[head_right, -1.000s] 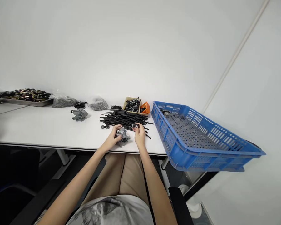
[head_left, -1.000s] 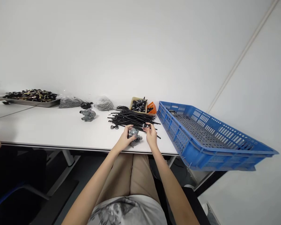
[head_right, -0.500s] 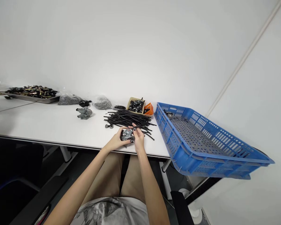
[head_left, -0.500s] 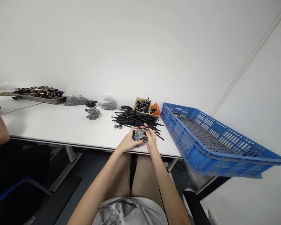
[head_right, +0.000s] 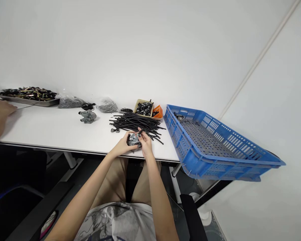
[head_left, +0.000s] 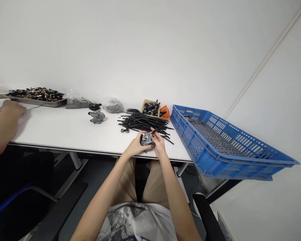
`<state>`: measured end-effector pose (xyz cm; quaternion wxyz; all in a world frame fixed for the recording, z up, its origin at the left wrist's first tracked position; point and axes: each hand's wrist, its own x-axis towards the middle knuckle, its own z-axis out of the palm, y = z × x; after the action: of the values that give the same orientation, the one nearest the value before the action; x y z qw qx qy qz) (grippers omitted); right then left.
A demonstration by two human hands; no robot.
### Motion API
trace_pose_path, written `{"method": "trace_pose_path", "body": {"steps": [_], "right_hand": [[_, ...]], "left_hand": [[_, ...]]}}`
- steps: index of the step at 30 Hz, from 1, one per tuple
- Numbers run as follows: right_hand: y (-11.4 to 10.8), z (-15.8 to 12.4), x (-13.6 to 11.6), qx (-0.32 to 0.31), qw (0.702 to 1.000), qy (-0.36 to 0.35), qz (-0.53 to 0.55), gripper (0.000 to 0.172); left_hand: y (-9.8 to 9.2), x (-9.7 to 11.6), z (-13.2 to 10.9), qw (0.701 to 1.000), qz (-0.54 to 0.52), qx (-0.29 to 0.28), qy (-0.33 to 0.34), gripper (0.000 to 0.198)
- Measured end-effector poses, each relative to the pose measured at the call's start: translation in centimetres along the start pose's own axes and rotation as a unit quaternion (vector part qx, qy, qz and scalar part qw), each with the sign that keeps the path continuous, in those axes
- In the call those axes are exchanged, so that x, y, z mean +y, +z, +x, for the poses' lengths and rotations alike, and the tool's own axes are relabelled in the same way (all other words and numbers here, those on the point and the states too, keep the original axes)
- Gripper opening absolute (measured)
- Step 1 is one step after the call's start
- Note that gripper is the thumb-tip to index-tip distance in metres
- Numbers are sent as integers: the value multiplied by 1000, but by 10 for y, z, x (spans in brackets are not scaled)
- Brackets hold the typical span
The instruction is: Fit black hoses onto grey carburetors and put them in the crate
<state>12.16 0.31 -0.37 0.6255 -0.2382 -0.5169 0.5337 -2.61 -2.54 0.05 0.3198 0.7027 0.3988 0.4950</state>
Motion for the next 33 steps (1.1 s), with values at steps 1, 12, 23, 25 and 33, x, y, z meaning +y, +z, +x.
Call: {"method": "trace_pose_path", "body": {"steps": [1,12,23,25,33], "right_hand": [[0,0,0,7,1000,2,-1,49],[-3,-3,-2,10,1000,22,5,43],[-2,1,4,42,999,10,9,43],[-3,2,5,49,999,2,5,42],[-1,2,4,47,999,-9,24,34]], "left_hand": [[0,1,-1,1000,-2,0,1,71],[1,4,-2,1000,5,2,-13,71],[2,3,-2,1000,20,10,-12,71],[2,3,-2,1000,19,10,-13,71],[1,3,-2,1000,23,4,-19,72]]}}
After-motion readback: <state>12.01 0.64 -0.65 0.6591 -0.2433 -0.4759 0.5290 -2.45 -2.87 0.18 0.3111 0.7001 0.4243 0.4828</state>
